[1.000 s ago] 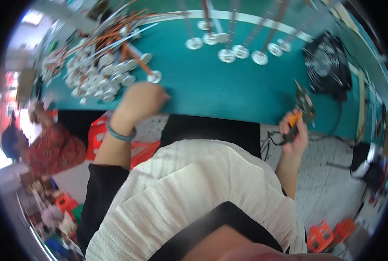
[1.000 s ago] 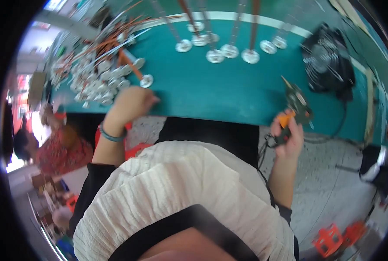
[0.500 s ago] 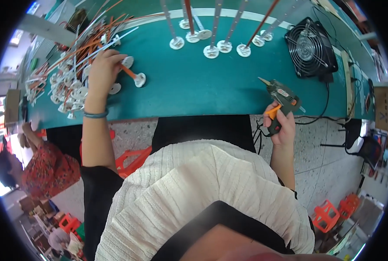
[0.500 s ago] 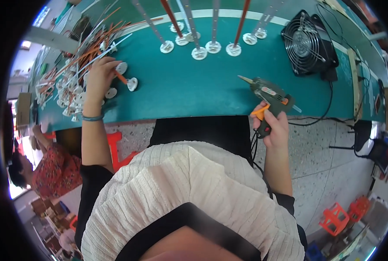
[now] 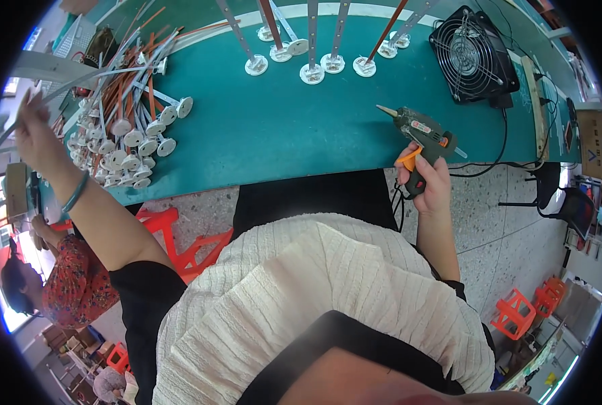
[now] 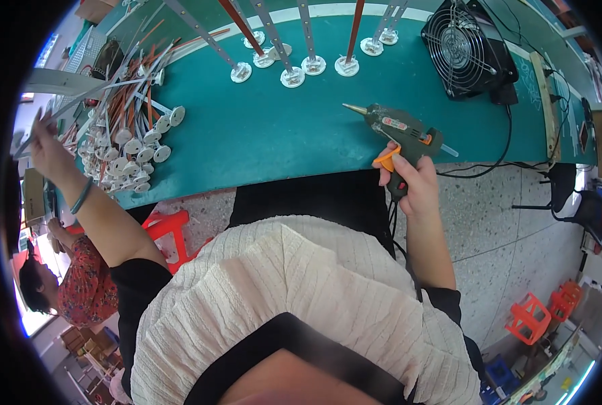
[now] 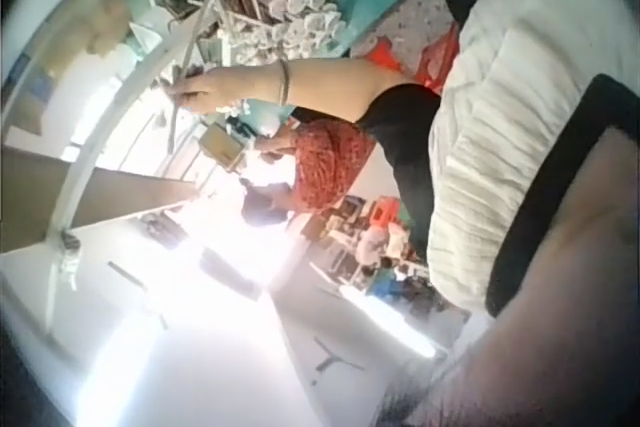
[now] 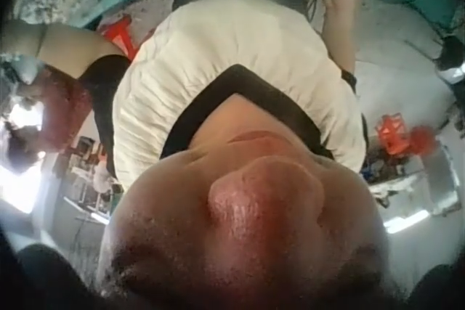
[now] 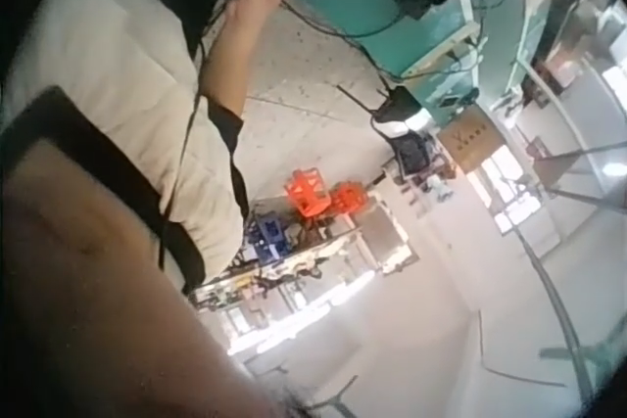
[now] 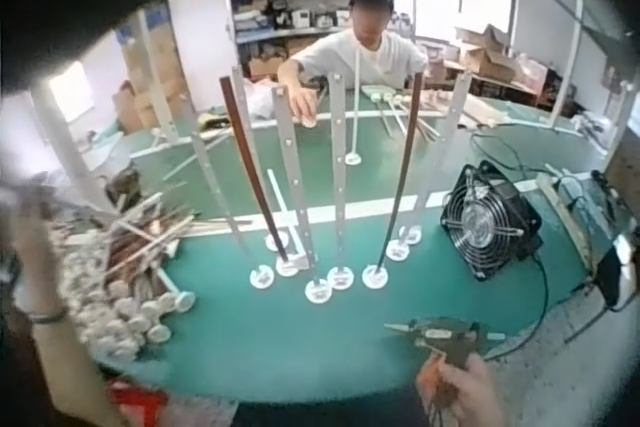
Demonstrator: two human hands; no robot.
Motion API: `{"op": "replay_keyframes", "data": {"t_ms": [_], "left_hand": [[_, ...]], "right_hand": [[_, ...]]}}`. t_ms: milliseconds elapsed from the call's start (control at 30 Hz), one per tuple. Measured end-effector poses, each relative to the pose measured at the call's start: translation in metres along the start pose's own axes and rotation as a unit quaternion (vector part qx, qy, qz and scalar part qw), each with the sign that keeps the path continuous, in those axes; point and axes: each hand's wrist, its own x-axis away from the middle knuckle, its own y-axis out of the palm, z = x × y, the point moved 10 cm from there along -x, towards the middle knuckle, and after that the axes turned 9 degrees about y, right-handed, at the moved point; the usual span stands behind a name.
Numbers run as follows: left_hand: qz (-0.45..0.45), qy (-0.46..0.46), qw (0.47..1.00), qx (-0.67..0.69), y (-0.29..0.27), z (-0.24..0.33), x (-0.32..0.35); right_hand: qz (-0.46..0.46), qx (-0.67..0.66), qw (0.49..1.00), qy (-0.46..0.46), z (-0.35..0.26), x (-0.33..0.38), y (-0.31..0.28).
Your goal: Applying hot glue to circular bases to attach LED strips and wires on an assembly line.
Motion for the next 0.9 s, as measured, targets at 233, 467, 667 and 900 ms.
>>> {"op": "replay_keyframes", "data": {"t_ms": [233,467,667,900], "left_hand": [[-0.028,-0.03,0.982,0.184,0.006,0.036,0.02],[-0.298,-0.097,0.897,0.311,0.156,0.138,0.167],[-0.373,-0.052,0.886,0.271,0.188,0.16,0.198],[-0.382,-0.015,0.877,0.291,0.166,0.159,0.194]], "right_hand": [[0.177,0.228,0.955,-0.075,-0.043,-0.017,0.004],[0.182,0.266,0.939,-0.12,-0.044,-0.031,0.012],[0.133,0.312,0.938,-0.074,-0.032,-0.032,0.026],[0.088,0.251,0.958,-0.104,-0.025,-0.024,0.03]]}}
